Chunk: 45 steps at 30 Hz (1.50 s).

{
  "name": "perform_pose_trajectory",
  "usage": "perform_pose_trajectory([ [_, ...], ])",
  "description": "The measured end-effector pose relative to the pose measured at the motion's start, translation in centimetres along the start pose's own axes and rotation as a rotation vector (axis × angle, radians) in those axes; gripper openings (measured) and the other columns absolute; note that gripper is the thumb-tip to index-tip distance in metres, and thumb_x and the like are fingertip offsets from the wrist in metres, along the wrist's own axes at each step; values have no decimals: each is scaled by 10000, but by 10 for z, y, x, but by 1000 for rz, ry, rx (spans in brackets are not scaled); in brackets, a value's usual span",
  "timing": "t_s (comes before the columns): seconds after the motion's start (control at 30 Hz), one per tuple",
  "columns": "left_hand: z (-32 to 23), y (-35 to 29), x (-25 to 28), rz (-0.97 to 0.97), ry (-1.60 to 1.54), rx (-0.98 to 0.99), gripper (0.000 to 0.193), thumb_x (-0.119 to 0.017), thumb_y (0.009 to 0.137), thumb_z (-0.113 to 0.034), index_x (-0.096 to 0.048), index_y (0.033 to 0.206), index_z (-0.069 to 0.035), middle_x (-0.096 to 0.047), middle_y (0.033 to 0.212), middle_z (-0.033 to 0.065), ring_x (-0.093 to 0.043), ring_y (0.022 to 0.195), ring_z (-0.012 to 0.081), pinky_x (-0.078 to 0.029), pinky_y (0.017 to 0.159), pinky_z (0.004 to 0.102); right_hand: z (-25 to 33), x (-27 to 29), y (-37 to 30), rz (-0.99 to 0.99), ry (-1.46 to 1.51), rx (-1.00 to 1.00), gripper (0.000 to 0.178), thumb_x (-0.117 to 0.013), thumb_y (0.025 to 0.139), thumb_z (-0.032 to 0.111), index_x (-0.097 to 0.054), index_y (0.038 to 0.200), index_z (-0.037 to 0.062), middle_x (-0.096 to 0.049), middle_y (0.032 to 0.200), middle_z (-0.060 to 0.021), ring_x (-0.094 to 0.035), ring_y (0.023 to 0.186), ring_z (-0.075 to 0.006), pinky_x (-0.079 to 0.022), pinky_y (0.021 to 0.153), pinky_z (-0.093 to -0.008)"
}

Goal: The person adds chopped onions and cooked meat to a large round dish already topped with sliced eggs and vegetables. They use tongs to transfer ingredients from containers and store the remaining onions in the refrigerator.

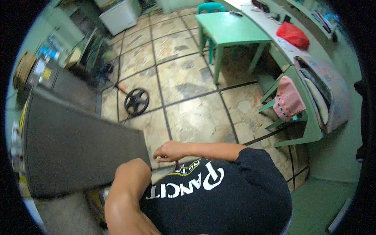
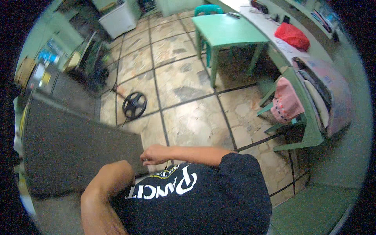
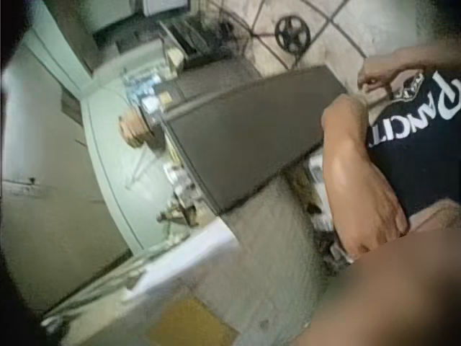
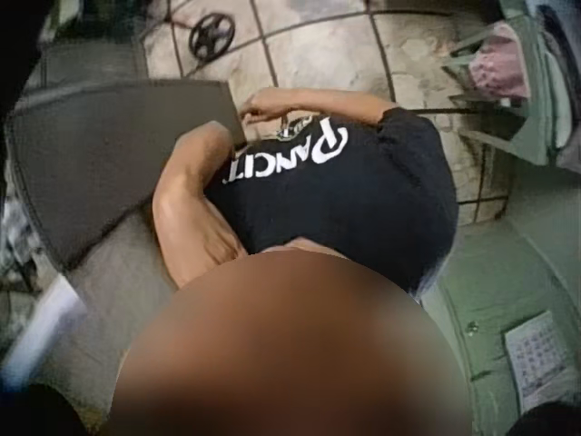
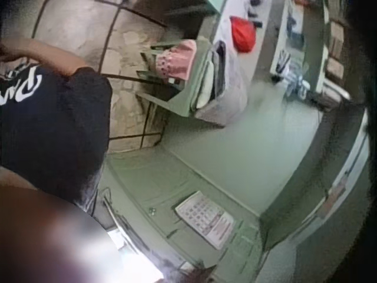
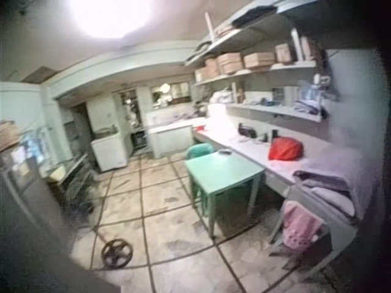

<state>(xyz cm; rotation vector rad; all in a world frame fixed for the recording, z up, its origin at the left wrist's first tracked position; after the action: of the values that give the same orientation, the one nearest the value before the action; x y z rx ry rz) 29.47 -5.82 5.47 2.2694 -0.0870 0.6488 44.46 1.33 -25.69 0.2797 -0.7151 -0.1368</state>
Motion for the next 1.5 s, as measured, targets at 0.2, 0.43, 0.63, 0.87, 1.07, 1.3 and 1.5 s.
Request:
perform_pose_trajectory([
  [0.2, 34, -34, 147, -234, 146, -110, 184, -426, 948, -214, -602, 908, -178, -565, 914, -60, -552, 877, 84, -421, 743, 264, -100, 91, -9, -80, 98, -166, 298, -575, 894, 318, -632, 1013, 51, -668, 887, -143, -643, 800, -323, -505, 689, -406],
  [0.43, 76, -152, 295, -218, 257, -130, 197, -386, 938, -230, -575, 980, -192, -528, 1024, -61, -499, 968, 75, -392, 815, 265, -240, 172, 58, 113, 98, -263, 353, -538, 910, 378, -633, 1039, 64, -662, 910, -154, -632, 847, -339, -487, 708, -429],
  [0.63, 95, -264, 458, -19, 193, -6, 115, -443, 820, -209, -518, 806, -123, -497, 883, 18, -486, 823, 159, -384, 732, 320, -412, 280, 110, 95, 64, -407, 367, -514, 918, 399, -640, 1064, 86, -668, 924, -179, -635, 848, -356, -485, 727, -437],
  [0.87, 163, -355, 646, -88, 626, 286, 267, -457, 817, -261, -509, 695, -28, -472, 730, 101, -492, 697, 261, -389, 648, 384, -593, 394, 101, -9, 50, -794, 399, -508, 909, 398, -629, 1080, 58, -663, 965, -183, -627, 904, -348, -488, 786, -421],
  [1.07, 418, -614, 860, -534, 319, 1094, 346, -569, 895, -337, -578, 1109, -65, -647, 995, 140, -619, 856, 301, -480, 733, 388, -724, 439, 22, 111, 110, -1072, 495, -549, 858, 482, -661, 1064, 47, -649, 1032, -232, -622, 966, -390, -478, 822, -452],
  [1.3, 390, -1193, 700, -1223, 575, 2352, 340, -570, 796, -314, -687, 1023, -88, -667, 1004, 173, -634, 972, 346, -491, 840, 444, -918, 581, 53, 285, 141, -1194, 464, -554, 852, 453, -662, 1069, 58, -653, 1008, -234, -630, 945, -389, -486, 811, -457],
  [1.5, 246, -1174, 637, -905, 558, 2643, 241, -662, 704, -280, -707, 889, -132, -676, 913, 122, -637, 930, 295, -512, 765, 426, -1073, 709, 121, 526, 132, -1098, 439, -558, 847, 428, -662, 1073, 67, -656, 987, -235, -636, 927, -388, -492, 802, -462],
])
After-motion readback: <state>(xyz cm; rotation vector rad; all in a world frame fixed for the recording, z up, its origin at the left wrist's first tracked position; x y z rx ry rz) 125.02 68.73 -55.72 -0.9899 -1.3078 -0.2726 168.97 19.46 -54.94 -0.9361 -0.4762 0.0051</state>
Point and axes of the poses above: each hand's wrist, its own y-axis towards the middle knuckle, its own x-axis out of the back of the hand, z = x × y, the point moved 6 cm from there along y, towards the middle knuckle
